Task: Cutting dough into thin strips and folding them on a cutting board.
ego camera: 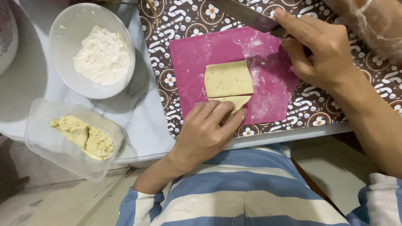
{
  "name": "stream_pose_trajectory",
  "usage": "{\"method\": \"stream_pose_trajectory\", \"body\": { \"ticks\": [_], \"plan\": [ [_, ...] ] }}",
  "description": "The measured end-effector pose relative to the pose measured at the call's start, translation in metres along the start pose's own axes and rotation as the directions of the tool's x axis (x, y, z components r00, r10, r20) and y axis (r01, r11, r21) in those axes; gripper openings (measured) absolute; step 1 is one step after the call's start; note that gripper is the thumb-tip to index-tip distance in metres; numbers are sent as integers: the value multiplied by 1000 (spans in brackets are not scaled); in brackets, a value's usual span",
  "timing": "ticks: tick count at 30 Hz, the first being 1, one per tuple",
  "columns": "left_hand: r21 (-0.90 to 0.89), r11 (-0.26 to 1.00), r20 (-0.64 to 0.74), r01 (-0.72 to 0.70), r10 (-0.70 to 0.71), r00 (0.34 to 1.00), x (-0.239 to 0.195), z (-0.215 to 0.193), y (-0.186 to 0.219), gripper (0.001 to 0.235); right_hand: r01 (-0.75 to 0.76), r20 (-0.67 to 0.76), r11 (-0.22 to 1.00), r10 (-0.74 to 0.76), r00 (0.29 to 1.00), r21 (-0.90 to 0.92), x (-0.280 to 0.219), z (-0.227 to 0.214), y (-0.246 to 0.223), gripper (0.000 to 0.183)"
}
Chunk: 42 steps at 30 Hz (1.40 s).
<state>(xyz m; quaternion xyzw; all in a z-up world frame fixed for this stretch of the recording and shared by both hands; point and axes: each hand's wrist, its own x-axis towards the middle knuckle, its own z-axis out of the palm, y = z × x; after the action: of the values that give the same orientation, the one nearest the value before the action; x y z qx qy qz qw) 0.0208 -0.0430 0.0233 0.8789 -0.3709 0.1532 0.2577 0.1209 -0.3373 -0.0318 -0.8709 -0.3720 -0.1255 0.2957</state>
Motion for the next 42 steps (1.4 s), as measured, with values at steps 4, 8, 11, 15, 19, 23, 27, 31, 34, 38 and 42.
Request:
{"method": "stream_pose_trajectory", "body": {
  "ticks": [4,8,11,15,19,23,27,31,34,38,42],
  "plan": [
    [-65,997,-1,48,-48,999,-5,-3,-2,9,-3,8,999,4,1000,-36,-1,-2,0,64],
    [-225,962,-28,152,-162,986,-20,-5,-3,10,-8,16,1000,8,1000,-11,-1,0,0,63],
    [-318,922,-51,221,-250,967,-36,-20,-5,20,-3,7,1000,3,1000,-17,-2,1,1,63],
    [-291,897,-121,333,-379,917,-52,-65,-5,20,11,7,1000,-11,1000,-14,-4,4,7,67],
    [-158,826,-235,541,-564,792,-84,-118,-10,20,-23,15,1000,23,1000,-4,-2,2,2,66],
    [239,813,-204,531,-492,846,-138,-167,-34,22,-33,22,999,34,999,-26,-5,3,5,64],
    [557,598,-23,577,-683,730,-177,-179,-61,23,-42,19,999,42,999,-24,-2,2,1,62],
    [644,483,-54,593,-744,666,-157,-163,-63,30,-33,21,999,33,999,1,5,-3,-6,58],
    [574,661,-117,484,-519,847,-122,-147,-49,30,-1,29,1000,2,1000,-18,-3,-2,-12,57],
    [242,891,-19,383,-391,920,-63,-84,-42,39,-36,17,994,38,999,-107,-5,-1,5,16],
    [34,976,207,214,-216,954,-22,-40,-43,57,34,-3,994,-34,999,-102,14,0,-2,52]
  ]
}}
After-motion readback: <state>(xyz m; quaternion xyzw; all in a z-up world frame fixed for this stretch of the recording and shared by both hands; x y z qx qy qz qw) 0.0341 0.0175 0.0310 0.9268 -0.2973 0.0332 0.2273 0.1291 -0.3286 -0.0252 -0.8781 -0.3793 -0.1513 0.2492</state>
